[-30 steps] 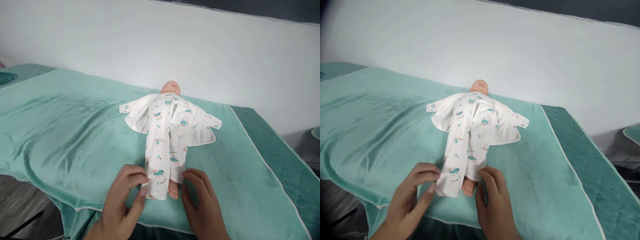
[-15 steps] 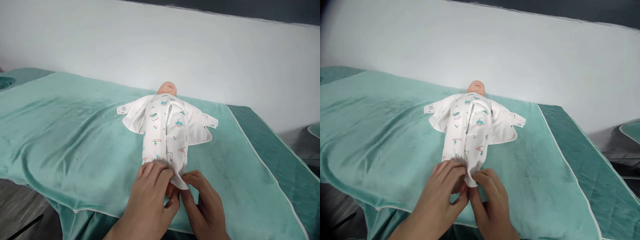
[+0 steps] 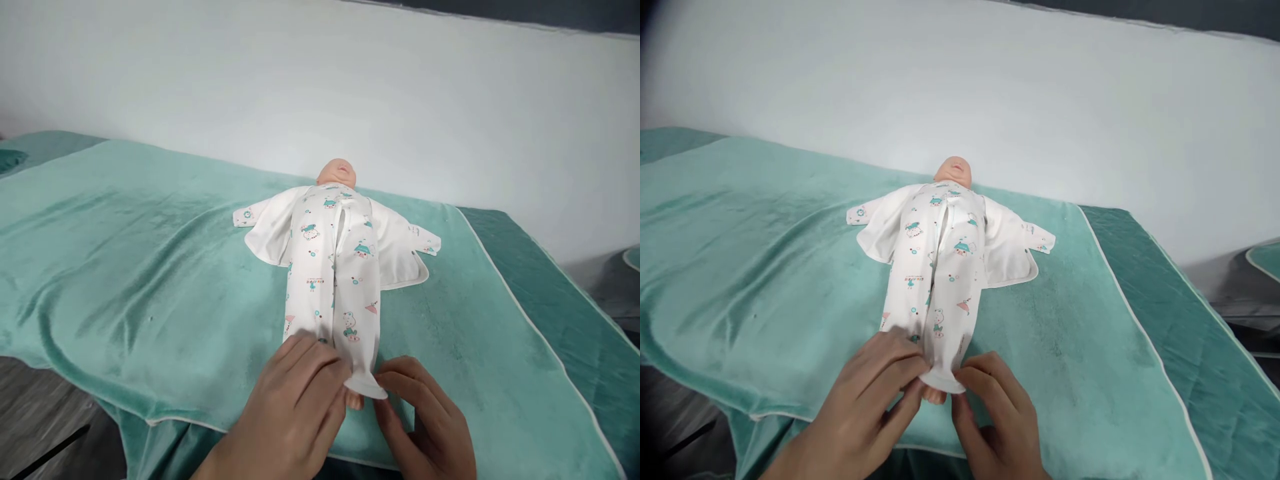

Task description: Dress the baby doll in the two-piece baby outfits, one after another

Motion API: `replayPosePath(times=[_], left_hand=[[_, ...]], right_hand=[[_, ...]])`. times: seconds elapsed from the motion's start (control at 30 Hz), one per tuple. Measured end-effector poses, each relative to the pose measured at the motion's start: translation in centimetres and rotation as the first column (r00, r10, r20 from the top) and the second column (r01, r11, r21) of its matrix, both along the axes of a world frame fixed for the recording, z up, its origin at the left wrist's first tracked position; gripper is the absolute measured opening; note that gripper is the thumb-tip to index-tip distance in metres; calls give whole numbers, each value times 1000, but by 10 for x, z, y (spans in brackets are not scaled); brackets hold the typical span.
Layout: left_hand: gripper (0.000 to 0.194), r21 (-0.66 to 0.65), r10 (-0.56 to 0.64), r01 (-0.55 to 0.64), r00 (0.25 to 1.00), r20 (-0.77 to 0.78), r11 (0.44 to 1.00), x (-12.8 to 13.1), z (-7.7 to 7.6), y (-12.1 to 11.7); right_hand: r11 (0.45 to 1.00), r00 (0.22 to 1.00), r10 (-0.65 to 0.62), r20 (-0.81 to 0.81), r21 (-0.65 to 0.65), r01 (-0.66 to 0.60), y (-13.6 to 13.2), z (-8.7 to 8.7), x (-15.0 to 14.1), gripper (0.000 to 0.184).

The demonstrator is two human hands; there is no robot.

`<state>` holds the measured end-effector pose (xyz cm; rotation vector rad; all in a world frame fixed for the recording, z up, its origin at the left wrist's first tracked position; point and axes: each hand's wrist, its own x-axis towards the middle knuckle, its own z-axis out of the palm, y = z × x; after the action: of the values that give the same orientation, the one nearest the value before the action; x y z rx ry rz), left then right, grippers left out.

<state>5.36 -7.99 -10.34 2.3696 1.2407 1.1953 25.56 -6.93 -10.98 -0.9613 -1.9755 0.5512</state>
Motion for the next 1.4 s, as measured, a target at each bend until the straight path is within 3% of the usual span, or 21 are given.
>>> replayPosePath(times=[0.2,0.33,0.4,0.5,0.57,0.6,0.7,0.77,0.9,1.0,1.1,1.23,1.3,1.4], left_hand=[[26,78,79,-69,987,-140,995,-1,4,-17],[27,37,45,-45,999,7,998,-7,2,-16],[23,-2,62,-62,989,134,998,-18,-5,-6],[18,-18,277,-278,943,184,960,-45,-24,25],[17,51,399,-400,917,26,915,-62,-39,54],[21,76,407,-402,910,-79,913,-68,-46,69],[28,103,315,-297,903,-292,949,-79,-56,106],[31,82,209,-193,917,-341,978,-79,-56,124],[33,-39,95,-108,964,-247,993,-71,-48,148],[28,-183,116,-135,987,-113,974,-66,-47,161],[23,-261,78,-80,997,-19,962,-65,-51,168],[33,-295,45,-29,998,48,955,-64,-48,165],[33,-308,58,-38,997,57,950,-61,-42,161],[26,-319,71,-61,997,19,946,-56,-31,158]], right_hand=[[995,986,98,133,-5,-99,-4,-4,8,22],[980,971,190,143,-94,-178,2,-5,17,7],[989,981,137,136,-80,-127,13,-8,21,7],[996,975,-76,207,68,63,41,-17,24,16],[980,943,-155,295,166,110,66,-25,22,29],[977,927,-161,339,187,101,79,-28,20,35],[980,888,-108,446,200,18,113,-32,12,43],[979,862,-44,505,195,-64,128,-31,7,45],[971,837,12,547,192,-139,139,-27,-2,41],[978,822,-67,565,202,-60,137,-26,-6,35],[985,782,-130,610,172,30,134,-24,-12,27],[988,777,-129,616,143,51,136,-23,-18,25],[988,807,-128,577,143,54,137,-23,-19,27],[994,904,-29,426,105,-17,137,-23,-15,23]])
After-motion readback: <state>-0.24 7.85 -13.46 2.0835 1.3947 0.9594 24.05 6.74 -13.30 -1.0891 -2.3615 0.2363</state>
